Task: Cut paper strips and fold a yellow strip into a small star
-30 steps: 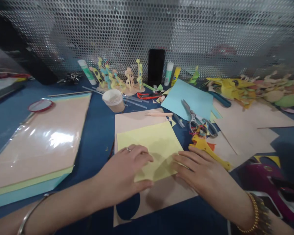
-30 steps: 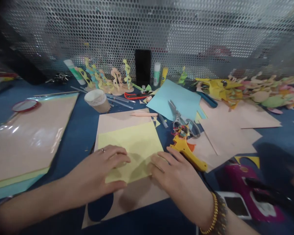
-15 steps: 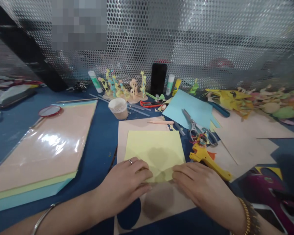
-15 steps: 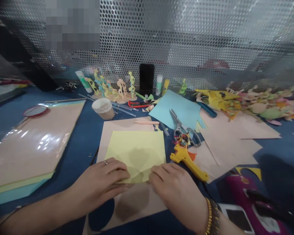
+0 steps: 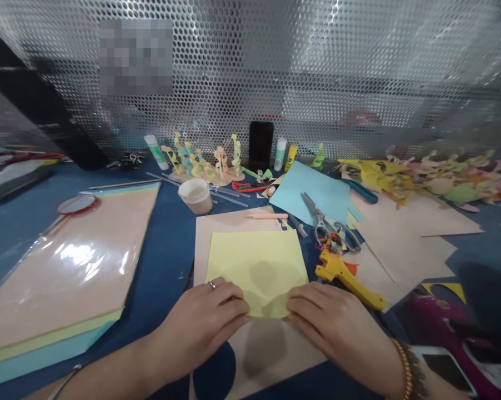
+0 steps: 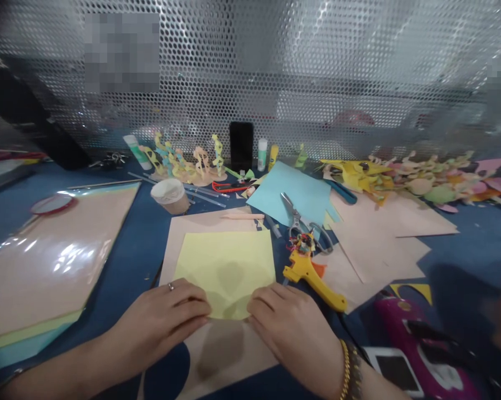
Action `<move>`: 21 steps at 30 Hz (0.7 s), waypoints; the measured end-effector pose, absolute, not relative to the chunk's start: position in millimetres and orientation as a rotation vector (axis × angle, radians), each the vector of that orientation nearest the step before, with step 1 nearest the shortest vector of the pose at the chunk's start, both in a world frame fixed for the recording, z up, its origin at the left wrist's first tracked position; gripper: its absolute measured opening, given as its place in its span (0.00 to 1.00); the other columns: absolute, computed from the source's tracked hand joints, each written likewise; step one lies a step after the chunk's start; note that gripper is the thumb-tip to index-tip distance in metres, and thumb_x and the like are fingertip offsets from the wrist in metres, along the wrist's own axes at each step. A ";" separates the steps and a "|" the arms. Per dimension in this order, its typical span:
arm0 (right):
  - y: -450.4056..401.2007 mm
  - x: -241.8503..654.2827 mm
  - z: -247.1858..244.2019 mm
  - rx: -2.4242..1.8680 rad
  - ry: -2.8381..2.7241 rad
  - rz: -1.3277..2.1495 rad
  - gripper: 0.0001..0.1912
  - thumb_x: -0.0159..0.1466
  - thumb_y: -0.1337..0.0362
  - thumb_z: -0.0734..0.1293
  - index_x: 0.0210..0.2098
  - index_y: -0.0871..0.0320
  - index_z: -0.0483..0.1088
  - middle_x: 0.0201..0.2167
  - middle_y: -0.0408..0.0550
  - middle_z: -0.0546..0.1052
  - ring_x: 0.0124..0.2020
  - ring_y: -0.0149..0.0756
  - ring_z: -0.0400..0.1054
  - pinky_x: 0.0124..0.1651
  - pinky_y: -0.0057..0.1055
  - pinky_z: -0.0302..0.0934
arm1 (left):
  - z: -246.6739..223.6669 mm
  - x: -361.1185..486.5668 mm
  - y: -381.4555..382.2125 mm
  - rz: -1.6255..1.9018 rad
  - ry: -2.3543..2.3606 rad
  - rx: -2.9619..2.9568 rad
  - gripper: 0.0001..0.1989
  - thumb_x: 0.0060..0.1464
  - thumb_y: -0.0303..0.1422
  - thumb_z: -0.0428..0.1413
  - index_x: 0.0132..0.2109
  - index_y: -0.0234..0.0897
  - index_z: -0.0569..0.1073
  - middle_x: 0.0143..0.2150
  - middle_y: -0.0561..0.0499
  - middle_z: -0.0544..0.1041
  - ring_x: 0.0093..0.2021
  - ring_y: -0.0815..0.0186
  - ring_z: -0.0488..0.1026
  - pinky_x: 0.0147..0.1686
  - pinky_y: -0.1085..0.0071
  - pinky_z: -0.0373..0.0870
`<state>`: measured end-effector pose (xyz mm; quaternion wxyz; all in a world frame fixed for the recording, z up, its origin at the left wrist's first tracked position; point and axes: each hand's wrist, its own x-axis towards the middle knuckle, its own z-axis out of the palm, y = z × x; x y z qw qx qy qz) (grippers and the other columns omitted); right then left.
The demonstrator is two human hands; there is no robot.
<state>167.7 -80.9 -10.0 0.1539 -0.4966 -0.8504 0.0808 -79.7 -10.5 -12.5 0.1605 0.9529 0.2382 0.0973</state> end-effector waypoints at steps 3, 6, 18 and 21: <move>-80.6 167.8 -9.1 -1.416 -2.452 0.224 0.10 0.67 0.66 0.59 0.35 0.57 0.72 0.34 0.47 0.75 0.35 0.33 0.69 0.40 0.30 0.64 | -11.9 -78.9 -10.5 0.304 0.677 2.732 0.08 0.61 0.30 0.50 0.42 0.41 0.74 0.38 0.51 0.76 0.38 0.64 0.72 0.36 0.70 0.70; -80.3 167.8 -8.3 -1.420 -2.456 0.223 0.10 0.67 0.67 0.59 0.35 0.58 0.72 0.33 0.47 0.75 0.36 0.33 0.69 0.41 0.29 0.63 | -11.8 -78.5 -10.3 0.320 0.681 2.730 0.07 0.61 0.29 0.51 0.41 0.41 0.74 0.38 0.51 0.76 0.38 0.65 0.72 0.36 0.72 0.70; -78.9 166.5 -8.4 -1.432 -2.504 0.140 0.09 0.67 0.67 0.59 0.34 0.58 0.71 0.32 0.46 0.75 0.35 0.32 0.69 0.41 0.28 0.64 | -6.2 -82.3 -6.2 0.383 0.648 2.813 0.09 0.62 0.29 0.48 0.40 0.41 0.74 0.36 0.52 0.77 0.35 0.67 0.74 0.35 0.73 0.71; -78.7 166.2 -9.5 -1.427 -2.510 0.123 0.09 0.67 0.67 0.60 0.34 0.59 0.71 0.32 0.46 0.75 0.35 0.32 0.69 0.41 0.28 0.64 | -8.5 -83.9 -4.4 0.393 0.654 2.852 0.09 0.62 0.29 0.48 0.40 0.41 0.73 0.36 0.52 0.77 0.35 0.66 0.74 0.35 0.73 0.71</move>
